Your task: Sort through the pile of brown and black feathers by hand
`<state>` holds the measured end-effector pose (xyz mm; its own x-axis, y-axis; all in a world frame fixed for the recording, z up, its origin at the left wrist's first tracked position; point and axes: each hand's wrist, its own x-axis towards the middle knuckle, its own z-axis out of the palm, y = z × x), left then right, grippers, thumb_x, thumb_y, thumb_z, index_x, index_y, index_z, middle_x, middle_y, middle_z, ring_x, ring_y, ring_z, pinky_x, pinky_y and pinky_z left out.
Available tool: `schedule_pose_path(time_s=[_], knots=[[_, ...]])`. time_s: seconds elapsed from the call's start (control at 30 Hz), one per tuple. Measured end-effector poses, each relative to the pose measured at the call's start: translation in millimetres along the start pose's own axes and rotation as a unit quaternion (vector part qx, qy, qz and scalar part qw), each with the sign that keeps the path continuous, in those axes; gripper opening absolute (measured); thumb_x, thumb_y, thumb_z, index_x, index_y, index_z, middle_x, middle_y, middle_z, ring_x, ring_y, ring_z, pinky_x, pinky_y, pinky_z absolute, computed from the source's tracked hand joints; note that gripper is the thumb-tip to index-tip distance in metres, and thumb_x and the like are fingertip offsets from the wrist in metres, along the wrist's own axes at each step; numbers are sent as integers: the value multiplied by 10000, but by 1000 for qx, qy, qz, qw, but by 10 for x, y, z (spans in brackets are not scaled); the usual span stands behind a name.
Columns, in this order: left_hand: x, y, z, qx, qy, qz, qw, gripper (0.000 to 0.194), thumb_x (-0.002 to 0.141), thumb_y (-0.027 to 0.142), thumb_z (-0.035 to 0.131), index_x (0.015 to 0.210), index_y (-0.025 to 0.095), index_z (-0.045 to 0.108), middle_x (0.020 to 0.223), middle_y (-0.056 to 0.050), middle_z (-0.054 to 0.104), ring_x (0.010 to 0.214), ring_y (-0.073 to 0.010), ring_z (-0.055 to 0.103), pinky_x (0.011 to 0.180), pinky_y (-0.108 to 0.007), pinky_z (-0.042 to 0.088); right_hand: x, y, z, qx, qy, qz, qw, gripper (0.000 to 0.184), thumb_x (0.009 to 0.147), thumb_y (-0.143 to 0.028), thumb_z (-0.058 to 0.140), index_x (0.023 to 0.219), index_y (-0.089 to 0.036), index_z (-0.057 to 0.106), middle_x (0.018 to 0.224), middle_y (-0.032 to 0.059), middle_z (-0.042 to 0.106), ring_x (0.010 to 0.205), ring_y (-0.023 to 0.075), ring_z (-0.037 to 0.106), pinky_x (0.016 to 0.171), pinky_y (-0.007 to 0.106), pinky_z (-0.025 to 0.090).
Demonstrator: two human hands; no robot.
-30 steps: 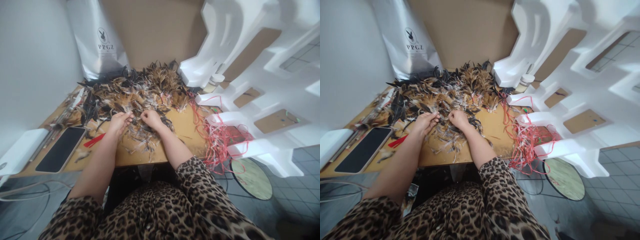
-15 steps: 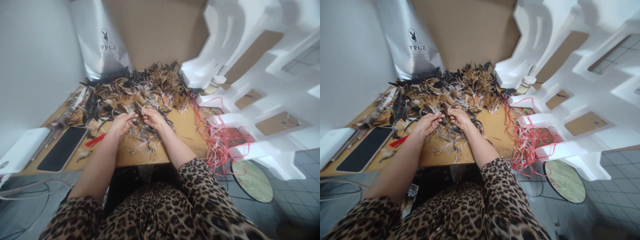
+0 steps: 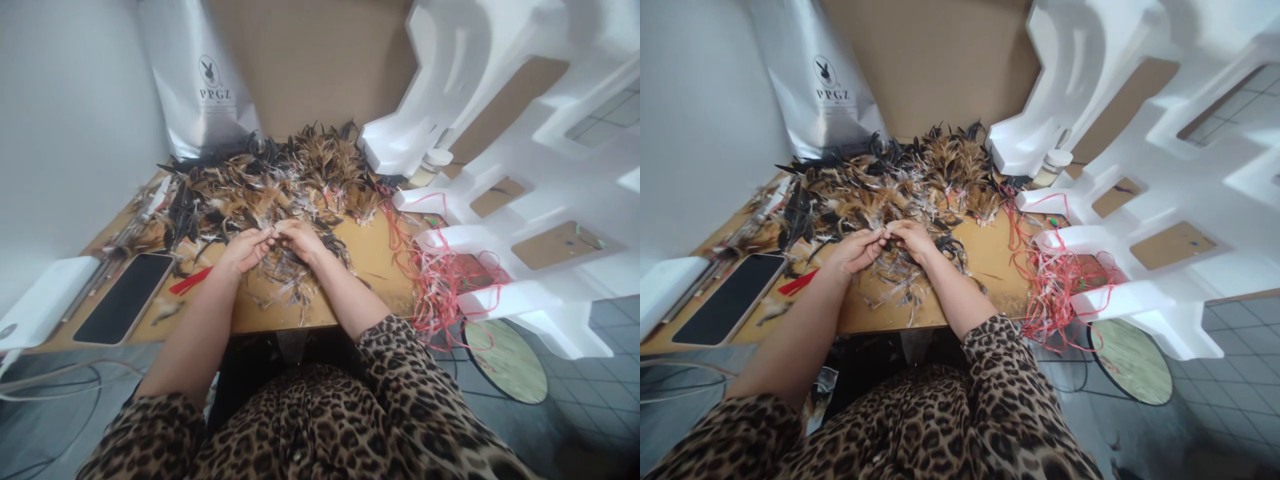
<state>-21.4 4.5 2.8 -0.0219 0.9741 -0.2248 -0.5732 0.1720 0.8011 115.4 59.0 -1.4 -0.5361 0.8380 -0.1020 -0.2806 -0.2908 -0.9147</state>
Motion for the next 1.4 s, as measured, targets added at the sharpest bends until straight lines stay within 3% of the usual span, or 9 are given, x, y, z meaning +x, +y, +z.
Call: schedule_pose_path(time_s=[0.2, 0.4, 0.57, 0.77, 0.97, 1.17, 1.4], knots=[[22, 26, 15, -10, 60, 47, 997, 83, 756, 44, 629, 684, 60, 667, 592, -50, 638, 492, -38, 578, 447, -86, 443, -10, -5, 14, -21, 12, -26, 999, 192, 573, -214, 681, 756, -160, 679, 679, -12, 657, 567, 55, 490, 479, 156, 315], [41, 40, 18, -24, 93, 74, 993, 70, 727, 66, 673, 664, 78, 644, 584, -32, 623, 499, -24, 564, 467, -72, 440, -51, -25, 51, -51, -27, -47, 997, 249, 589, -264, 703, 821, -173, 696, 691, -18, 649, 538, 49, 433, 474, 168, 313], [53, 21, 7, -17, 87, 90, 992, 71, 711, 91, 693, 662, 72, 644, 577, -36, 627, 507, -32, 569, 478, -84, 442, -74, -28, 94, -67, 4, -67, 995, 287, 605, -347, 715, 825, -166, 674, 648, -30, 614, 515, 41, 426, 463, 167, 294], [45, -19, 18, 41, 90, 86, 991, 111, 688, 128, 721, 642, 83, 630, 637, -62, 672, 511, -41, 579, 489, -110, 448, -38, -5, 83, -73, 70, -76, 992, 269, 582, -381, 707, 664, -159, 579, 541, -58, 538, 496, 46, 434, 483, 176, 308], [27, -27, 11, 56, 70, 66, 994, 128, 671, 132, 731, 639, 86, 616, 661, -78, 686, 516, -54, 587, 471, -123, 442, -24, -3, 50, -129, 74, -117, 982, 242, 642, -387, 660, 668, -163, 570, 552, -61, 515, 521, 55, 423, 537, 191, 335], [21, -31, -3, 74, 49, 60, 994, 146, 632, 159, 759, 645, 75, 640, 638, -73, 672, 486, -47, 560, 456, -128, 433, 16, 43, 9, -223, 80, -191, 953, 193, 700, -344, 612, 671, -161, 559, 626, -45, 534, 580, 66, 441, 603, 203, 360], [14, -50, -29, 95, 37, 52, 993, 161, 631, 178, 758, 624, 71, 637, 644, -83, 673, 487, -50, 559, 471, -141, 433, -7, 36, 26, -261, 81, -196, 942, 170, 714, -323, 597, 690, -157, 567, 636, -39, 541, 592, 75, 446, 612, 210, 371]])
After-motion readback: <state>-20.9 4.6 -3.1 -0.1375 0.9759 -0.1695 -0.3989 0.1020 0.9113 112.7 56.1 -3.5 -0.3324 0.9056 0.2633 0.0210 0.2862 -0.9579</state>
